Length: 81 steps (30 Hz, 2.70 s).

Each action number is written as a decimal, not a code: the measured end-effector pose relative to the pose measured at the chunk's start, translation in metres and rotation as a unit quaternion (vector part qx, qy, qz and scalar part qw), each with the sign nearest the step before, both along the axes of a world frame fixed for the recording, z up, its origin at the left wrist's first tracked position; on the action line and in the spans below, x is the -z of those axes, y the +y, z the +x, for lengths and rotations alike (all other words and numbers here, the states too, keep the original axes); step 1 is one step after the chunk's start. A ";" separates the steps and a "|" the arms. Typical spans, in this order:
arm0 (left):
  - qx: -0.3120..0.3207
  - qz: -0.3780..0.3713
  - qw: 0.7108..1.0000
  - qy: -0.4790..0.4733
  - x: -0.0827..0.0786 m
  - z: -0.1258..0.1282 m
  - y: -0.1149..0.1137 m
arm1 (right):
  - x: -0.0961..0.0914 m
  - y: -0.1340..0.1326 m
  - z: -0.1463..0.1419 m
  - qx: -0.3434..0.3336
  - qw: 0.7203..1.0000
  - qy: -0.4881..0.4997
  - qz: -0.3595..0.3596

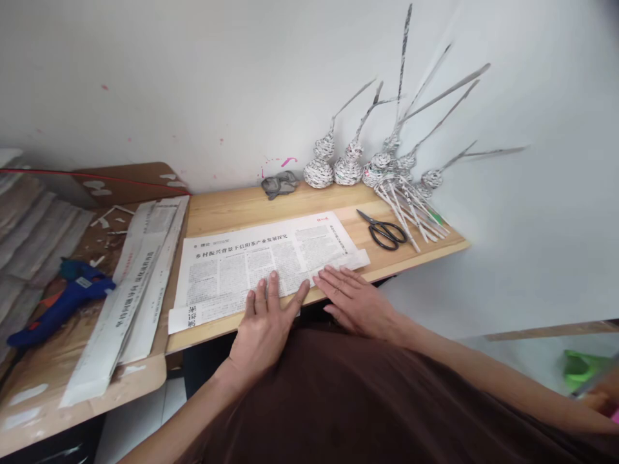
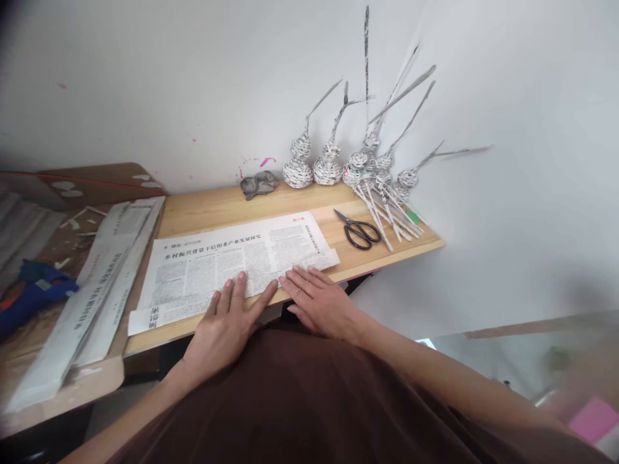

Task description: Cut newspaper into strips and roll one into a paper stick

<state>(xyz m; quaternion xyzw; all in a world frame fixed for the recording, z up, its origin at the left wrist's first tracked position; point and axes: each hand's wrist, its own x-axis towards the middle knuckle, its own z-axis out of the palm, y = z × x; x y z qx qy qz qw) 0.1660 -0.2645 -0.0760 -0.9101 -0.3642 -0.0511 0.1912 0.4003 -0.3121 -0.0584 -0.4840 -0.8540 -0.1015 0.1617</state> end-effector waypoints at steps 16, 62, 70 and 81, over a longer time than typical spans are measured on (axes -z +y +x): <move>0.006 0.027 0.999 -0.016 0.006 -0.004 0.001 | 0.018 -0.014 0.012 0.205 0.975 -0.088 -0.022; 0.002 0.021 1.000 0.017 0.000 -0.005 0.001 | 0.019 -0.001 -0.009 0.222 0.971 -0.080 -0.028; 0.013 0.010 1.000 0.017 0.000 -0.008 0.004 | 0.037 0.020 -0.053 0.048 0.996 -0.069 -0.017; 0.020 -0.012 1.000 -0.008 0.002 -0.021 0.010 | 0.014 -0.018 0.034 0.228 0.968 -0.093 -0.047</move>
